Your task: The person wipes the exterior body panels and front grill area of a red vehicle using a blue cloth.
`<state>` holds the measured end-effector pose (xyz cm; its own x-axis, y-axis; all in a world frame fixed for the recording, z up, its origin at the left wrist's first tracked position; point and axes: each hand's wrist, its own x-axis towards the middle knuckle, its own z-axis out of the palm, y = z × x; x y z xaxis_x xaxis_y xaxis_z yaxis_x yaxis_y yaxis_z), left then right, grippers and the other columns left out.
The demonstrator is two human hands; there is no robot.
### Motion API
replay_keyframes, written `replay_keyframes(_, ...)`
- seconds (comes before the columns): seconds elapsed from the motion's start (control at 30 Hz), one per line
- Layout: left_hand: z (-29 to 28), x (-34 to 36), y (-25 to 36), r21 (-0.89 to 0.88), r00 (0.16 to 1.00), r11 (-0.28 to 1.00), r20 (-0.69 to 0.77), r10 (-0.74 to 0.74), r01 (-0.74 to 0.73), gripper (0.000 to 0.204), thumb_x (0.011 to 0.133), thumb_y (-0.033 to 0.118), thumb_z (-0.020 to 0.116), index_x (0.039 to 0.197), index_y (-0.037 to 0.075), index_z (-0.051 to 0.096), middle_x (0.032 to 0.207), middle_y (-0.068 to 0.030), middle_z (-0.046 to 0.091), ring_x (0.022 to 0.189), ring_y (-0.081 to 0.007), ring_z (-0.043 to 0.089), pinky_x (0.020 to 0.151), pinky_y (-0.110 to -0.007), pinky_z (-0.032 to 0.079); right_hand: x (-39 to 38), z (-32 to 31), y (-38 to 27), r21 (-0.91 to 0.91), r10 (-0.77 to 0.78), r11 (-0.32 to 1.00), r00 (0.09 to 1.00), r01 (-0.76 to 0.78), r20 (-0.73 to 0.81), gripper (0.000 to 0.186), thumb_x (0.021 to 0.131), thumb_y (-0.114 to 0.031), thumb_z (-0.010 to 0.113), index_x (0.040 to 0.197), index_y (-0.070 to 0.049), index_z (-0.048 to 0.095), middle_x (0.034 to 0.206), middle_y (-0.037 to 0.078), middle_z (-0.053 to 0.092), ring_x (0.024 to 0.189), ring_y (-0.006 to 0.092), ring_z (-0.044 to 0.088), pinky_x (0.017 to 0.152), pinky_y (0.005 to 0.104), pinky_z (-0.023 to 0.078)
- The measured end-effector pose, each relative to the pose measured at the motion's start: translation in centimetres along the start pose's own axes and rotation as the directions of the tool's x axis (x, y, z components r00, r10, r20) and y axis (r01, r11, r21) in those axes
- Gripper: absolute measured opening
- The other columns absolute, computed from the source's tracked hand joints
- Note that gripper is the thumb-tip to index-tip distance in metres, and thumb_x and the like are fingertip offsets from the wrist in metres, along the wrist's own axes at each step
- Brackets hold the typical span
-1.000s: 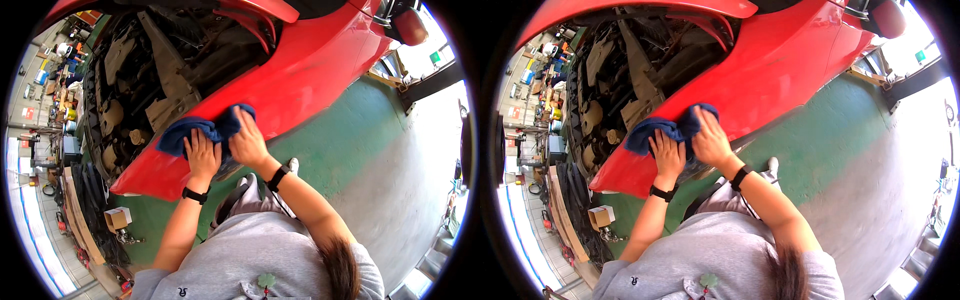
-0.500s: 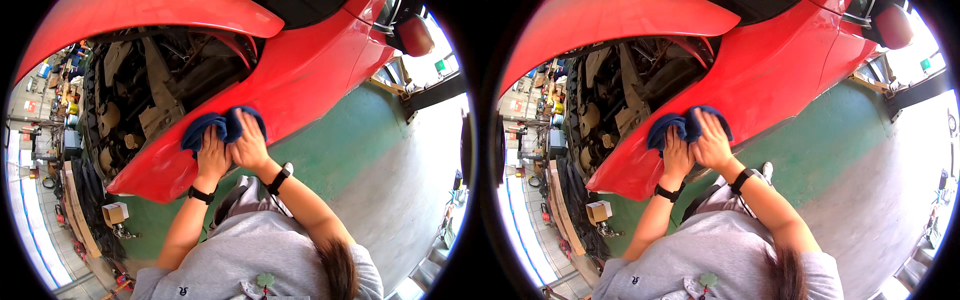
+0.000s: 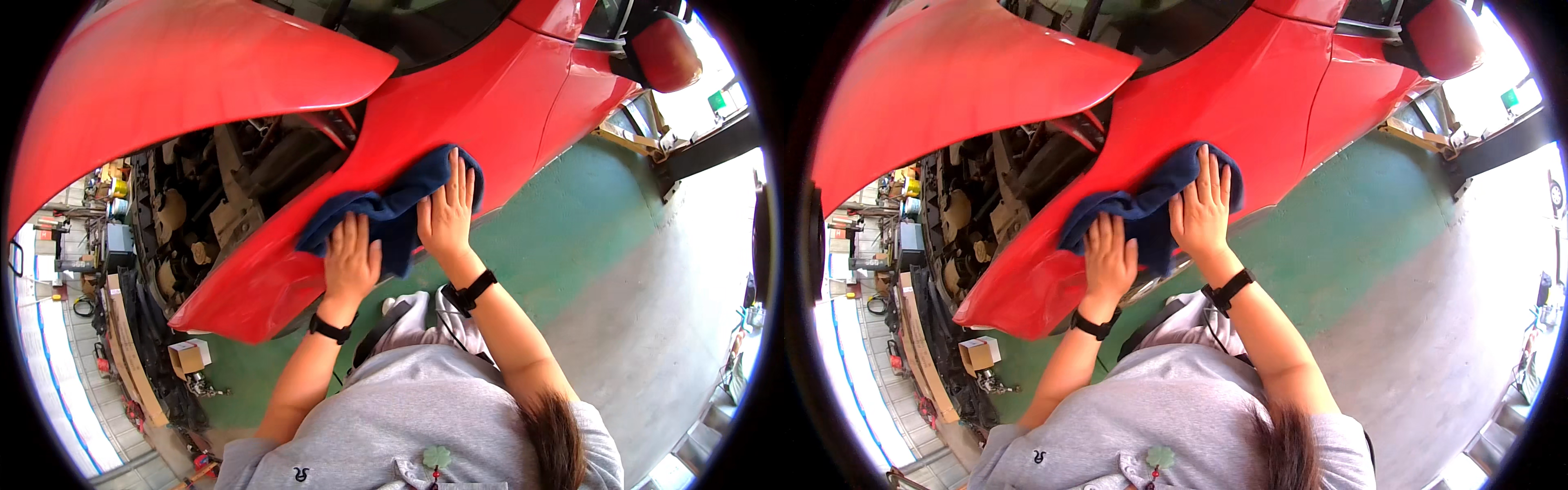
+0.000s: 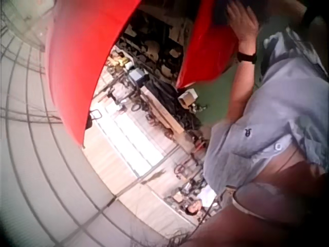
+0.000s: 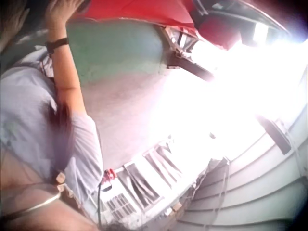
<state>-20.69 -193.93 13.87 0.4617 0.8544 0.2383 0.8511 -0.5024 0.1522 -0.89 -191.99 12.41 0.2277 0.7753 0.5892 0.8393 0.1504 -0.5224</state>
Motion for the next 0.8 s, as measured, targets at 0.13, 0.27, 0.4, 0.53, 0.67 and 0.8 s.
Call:
replay_keyframes(0.13, 3.2, 0.0, 1.4, 0.064, 0.992, 0.998, -0.124, 0.005, 0.002, 0.052, 0.094, 0.028, 0.050, 0.134, -0.004, 0.049, 0.137, -0.0283, 0.046, 0.128, -0.0454, 0.041, 0.103, -0.056, 0.035, -0.3, -0.3, -0.5, 0.107, -0.276, 0.961, 0.900, 0.255, 0.338, 0.038, 0.081, -0.022, 0.057, 0.109, 0.003, 0.063, 0.149, 0.023, 0.040, 0.132, 0.0387, 0.042, 0.114, 0.0544, 0.024)
replay_keyframes(0.27, 4.1, -3.6, -1.2, 0.227, 0.981, 0.960, -0.136, -0.138, 0.166, 0.054, 0.095, 0.032, 0.049, 0.129, -0.010, 0.046, 0.131, -0.0347, 0.044, 0.125, -0.0516, 0.039, 0.103, -0.062, 0.031, -0.3, 0.5, 0.9, 0.246, -0.558, 0.822, 0.813, 0.514, 0.166, 0.032, 0.081, -0.029, 0.063, 0.103, -0.006, 0.067, 0.146, 0.005, 0.048, 0.123, 0.0229, 0.052, 0.104, 0.0463, 0.037)
replay_keyframes(0.4, 2.9, -1.3, 1.0, 0.225, 0.971, 0.948, -0.133, -0.197, 0.223, 0.055, 0.096, 0.034, 0.049, 0.127, -0.012, 0.045, 0.129, -0.0356, 0.043, 0.121, -0.0531, 0.039, 0.103, -0.063, 0.031, 1.5, -1.9, 4.8, 0.011, -0.230, 0.973, 0.972, 0.230, 0.053, 0.034, 0.078, -0.018, 0.067, 0.108, -0.003, 0.063, 0.144, 0.019, 0.047, 0.127, 0.0374, 0.047, 0.109, 0.0524, 0.032)
replay_keyframes(0.53, 4.1, 1.5, 5.4, 0.095, 0.974, 0.975, -0.122, -0.191, 0.203, 0.055, 0.095, 0.035, 0.051, 0.124, -0.012, 0.047, 0.129, -0.0362, 0.042, 0.123, -0.0528, 0.038, 0.103, -0.064, 0.030, 0.2, -2.0, 3.9, 0.050, -0.179, 0.983, 0.982, 0.177, 0.057, 0.035, 0.076, -0.022, 0.066, 0.100, 0.003, 0.065, 0.142, 0.019, 0.048, 0.129, 0.0352, 0.045, 0.109, 0.0526, 0.030)
replay_keyframes(0.67, 6.9, -1.4, 3.6, 0.121, 0.981, 0.977, -0.098, -0.165, 0.177, 0.057, 0.092, 0.034, 0.054, 0.123, -0.014, 0.048, 0.132, -0.0376, 0.042, 0.126, -0.0525, 0.037, 0.105, -0.064, 0.030, -1.1, -0.7, 1.9, 0.228, -0.524, 0.847, 0.825, 0.480, 0.210, 0.038, 0.077, -0.026, 0.062, 0.106, 0.000, 0.065, 0.146, 0.012, 0.047, 0.126, 0.0264, 0.049, 0.108, 0.0462, 0.035)
replay_keyframes(0.8, 3.1, -0.2, 2.1, 0.231, 0.960, 0.937, -0.168, -0.226, 0.261, 0.059, 0.092, 0.035, 0.054, 0.124, -0.015, 0.046, 0.135, -0.0377, 0.040, 0.127, -0.0527, 0.036, 0.105, -0.064, 0.029, 1.6, -2.2, 3.8, 0.183, -0.445, 0.895, 0.838, 0.406, 0.315, 0.033, 0.079, -0.024, 0.066, 0.108, -0.008, 0.066, 0.142, 0.006, 0.052, 0.123, 0.0209, 0.052, 0.102, 0.0409, 0.040)
